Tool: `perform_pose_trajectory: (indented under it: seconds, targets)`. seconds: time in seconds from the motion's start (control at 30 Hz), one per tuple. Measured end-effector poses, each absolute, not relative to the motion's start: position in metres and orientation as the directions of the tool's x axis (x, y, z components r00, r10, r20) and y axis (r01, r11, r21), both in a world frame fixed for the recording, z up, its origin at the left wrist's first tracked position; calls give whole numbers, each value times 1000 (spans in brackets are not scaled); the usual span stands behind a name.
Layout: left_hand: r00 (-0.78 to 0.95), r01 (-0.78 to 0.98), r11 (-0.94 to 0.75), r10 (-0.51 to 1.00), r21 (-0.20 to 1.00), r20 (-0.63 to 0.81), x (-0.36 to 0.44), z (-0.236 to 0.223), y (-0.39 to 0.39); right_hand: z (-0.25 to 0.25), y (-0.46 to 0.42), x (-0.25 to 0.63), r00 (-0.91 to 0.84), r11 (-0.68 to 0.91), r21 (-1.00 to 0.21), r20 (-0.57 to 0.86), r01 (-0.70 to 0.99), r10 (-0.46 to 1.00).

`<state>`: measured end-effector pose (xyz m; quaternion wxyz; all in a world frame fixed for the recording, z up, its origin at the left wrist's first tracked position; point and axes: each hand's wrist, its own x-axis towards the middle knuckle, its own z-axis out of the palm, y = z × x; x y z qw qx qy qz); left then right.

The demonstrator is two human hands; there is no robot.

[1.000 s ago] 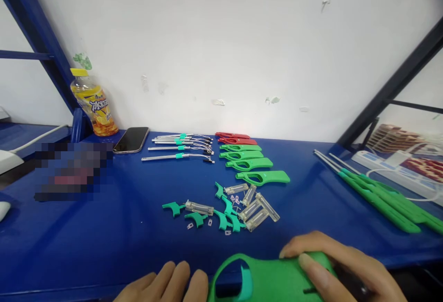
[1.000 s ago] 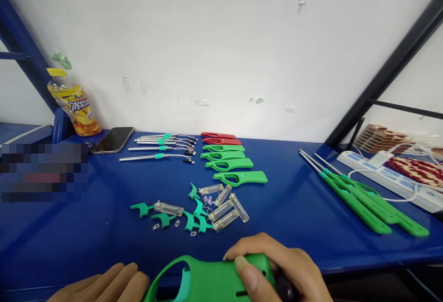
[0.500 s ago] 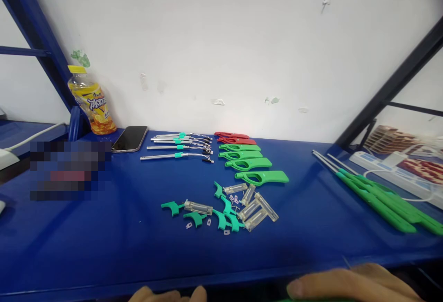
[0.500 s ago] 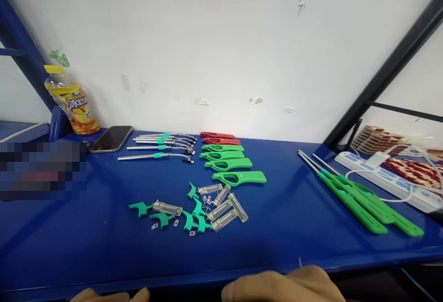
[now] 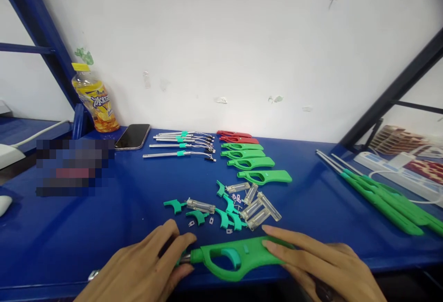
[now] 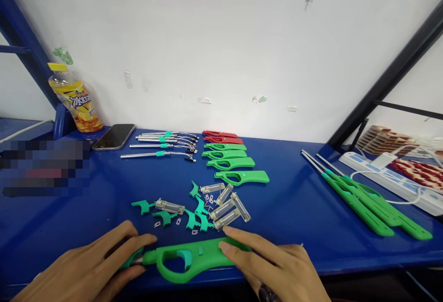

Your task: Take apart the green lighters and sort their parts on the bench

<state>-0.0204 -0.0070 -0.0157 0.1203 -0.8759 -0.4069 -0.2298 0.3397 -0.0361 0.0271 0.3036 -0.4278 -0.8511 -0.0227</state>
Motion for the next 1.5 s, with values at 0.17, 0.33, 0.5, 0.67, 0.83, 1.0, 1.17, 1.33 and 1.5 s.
perform_pose_trajectory:
  seconds: [0.17,0.33,0.5,0.67,0.83,1.0,1.17,1.33,1.5]
  targets:
    - [548,739,-667,674,90,495,-16,-16,-4,23,-25,332,-538,671,-91,524,736,661]
    - [532,727,-685,609,51,588,-13,-24,-2,22,-28,329,-528,635,-92,472,767,706]
    - [548,718,-695,593,33,591,-11,-23,-1,23,-28,318,-509,637,-125,494,761,705]
    - [541,707,-705,586,51,604,-8,-18,0,20,-23,301,-528,653,-92,510,752,679]
    - [547,710,-703,512,-42,663,-5,-9,2,17,-20,275,-512,626,10,584,780,630]
    - [579,727,-664,456,-174,676,-8,-3,3,18,-17,257,-456,583,12,636,812,622]
    - [599,731,-645,452,-223,661,-9,-7,3,17,-17,255,-398,610,-83,687,788,608]
    - [605,731,-638,442,-242,663,-9,-5,3,14,-18,260,-392,639,-142,683,756,616]
    - [586,724,-671,474,-160,657,-10,-3,2,14,-25,279,-401,636,-148,663,758,632]
